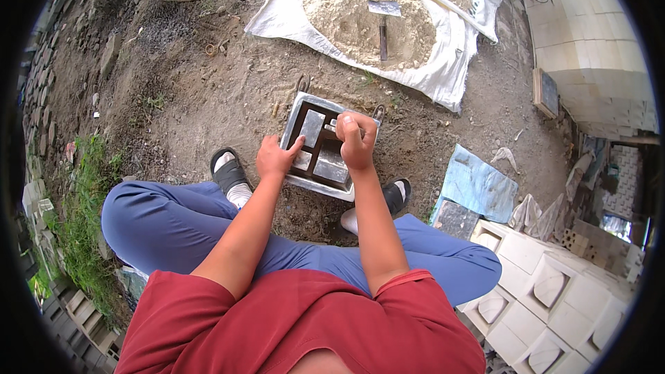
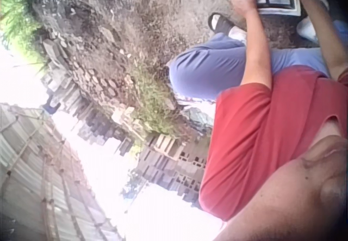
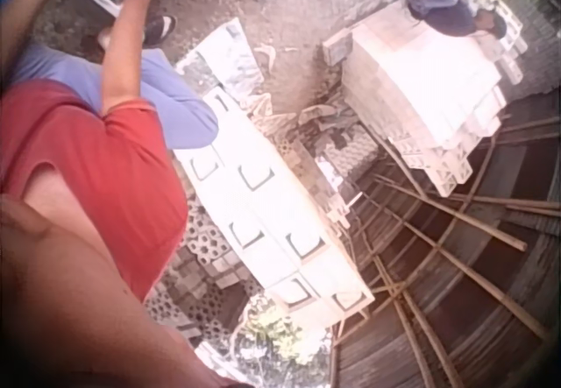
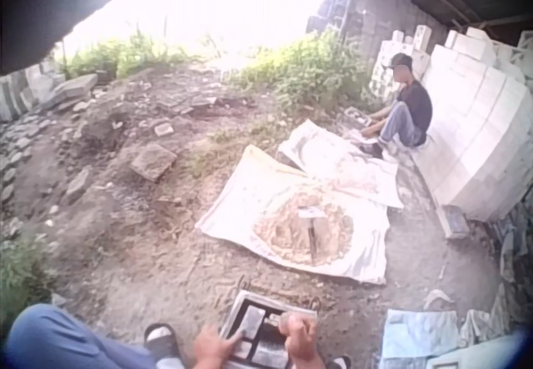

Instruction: The person fills a metal mold with sand using a small trowel, leveling the surface by hand and with the tool while sitting on the ground.

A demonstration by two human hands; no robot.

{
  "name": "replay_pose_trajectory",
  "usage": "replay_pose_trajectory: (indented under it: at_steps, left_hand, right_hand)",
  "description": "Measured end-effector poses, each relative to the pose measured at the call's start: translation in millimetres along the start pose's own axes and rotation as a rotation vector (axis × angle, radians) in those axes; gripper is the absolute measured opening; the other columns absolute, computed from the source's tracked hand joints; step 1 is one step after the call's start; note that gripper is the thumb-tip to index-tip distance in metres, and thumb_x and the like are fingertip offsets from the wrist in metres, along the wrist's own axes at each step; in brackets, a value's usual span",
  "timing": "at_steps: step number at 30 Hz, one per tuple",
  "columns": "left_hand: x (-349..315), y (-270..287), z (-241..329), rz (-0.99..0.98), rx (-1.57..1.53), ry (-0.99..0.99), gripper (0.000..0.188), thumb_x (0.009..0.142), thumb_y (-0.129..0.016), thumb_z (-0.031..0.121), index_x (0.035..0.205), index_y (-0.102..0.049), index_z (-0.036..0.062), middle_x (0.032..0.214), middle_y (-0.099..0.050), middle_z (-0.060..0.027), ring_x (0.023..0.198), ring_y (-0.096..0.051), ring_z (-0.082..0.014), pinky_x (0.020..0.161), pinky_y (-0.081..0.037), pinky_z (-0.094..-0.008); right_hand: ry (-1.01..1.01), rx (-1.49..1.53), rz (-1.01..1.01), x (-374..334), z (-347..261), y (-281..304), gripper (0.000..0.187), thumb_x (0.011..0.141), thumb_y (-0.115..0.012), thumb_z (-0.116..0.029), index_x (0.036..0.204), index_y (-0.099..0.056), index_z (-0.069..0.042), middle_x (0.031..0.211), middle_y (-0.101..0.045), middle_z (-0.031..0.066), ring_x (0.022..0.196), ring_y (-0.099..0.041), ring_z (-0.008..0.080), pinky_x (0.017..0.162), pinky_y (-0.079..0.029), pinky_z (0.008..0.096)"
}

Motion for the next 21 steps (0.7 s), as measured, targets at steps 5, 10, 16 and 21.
replay_pose_trajectory:
  at_steps: [5,10,16,21]
  left_hand:
    - [1.0,-8.0,2.2,0.017,0.012,-0.024,0.085,0.076,-0.066,0.084,0.099,-0.071,0.002,0.108,-0.068,-0.0168,0.1,-0.069,-0.0394,0.084,-0.056,-0.0501]
    - [-0.5,-10.5,-0.4,0.043,-0.001,-0.014,0.084,0.075,-0.067,0.084,0.096,-0.07,0.0023,0.105,-0.068,-0.0169,0.096,-0.07,-0.0397,0.081,-0.056,-0.0506]
    - [2.5,-11.4,-6.2,0.09,-0.014,-0.053,0.084,0.075,-0.067,0.084,0.097,-0.071,0.0025,0.106,-0.068,-0.0169,0.096,-0.07,-0.0396,0.081,-0.056,-0.0506]
    - [2.2,-11.8,1.0,0.053,0.005,-0.045,0.085,0.076,-0.066,0.084,0.099,-0.071,0.0027,0.107,-0.068,-0.0169,0.098,-0.07,-0.0393,0.083,-0.056,-0.0503]
  right_hand:
    - [-0.002,-0.096,-0.063,-3.6,22.0,14.7,0.043,0.098,-0.048,-0.02,0.06,-0.038,-0.005,0.057,-0.036,-0.0011,0.052,-0.031,0.008,0.049,-0.022,0.0318]
    - [0.001,-0.006,-0.03,-1.8,21.1,17.0,0.042,0.097,-0.046,-0.019,0.059,-0.032,-0.008,0.056,-0.031,-0.001,0.052,-0.028,0.0101,0.05,-0.022,0.0319]
    - [-0.019,0.029,-0.029,-1.0,0.9,7.5,0.041,0.097,-0.045,-0.018,0.06,-0.031,-0.009,0.056,-0.03,-0.0008,0.052,-0.026,0.0109,0.051,-0.022,0.0317]
    - [-0.033,0.026,-0.062,-4.8,23.9,21.3,0.041,0.097,-0.046,-0.018,0.059,-0.038,-0.006,0.057,-0.034,-0.0011,0.052,-0.029,0.0088,0.049,-0.021,0.0318]
Point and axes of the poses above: each hand's wrist, its own x-axis towards the middle knuckle, its own y-axis out of the back of the hand, z = x × y, the point moved 1 cm from there along x, towards the middle knuckle
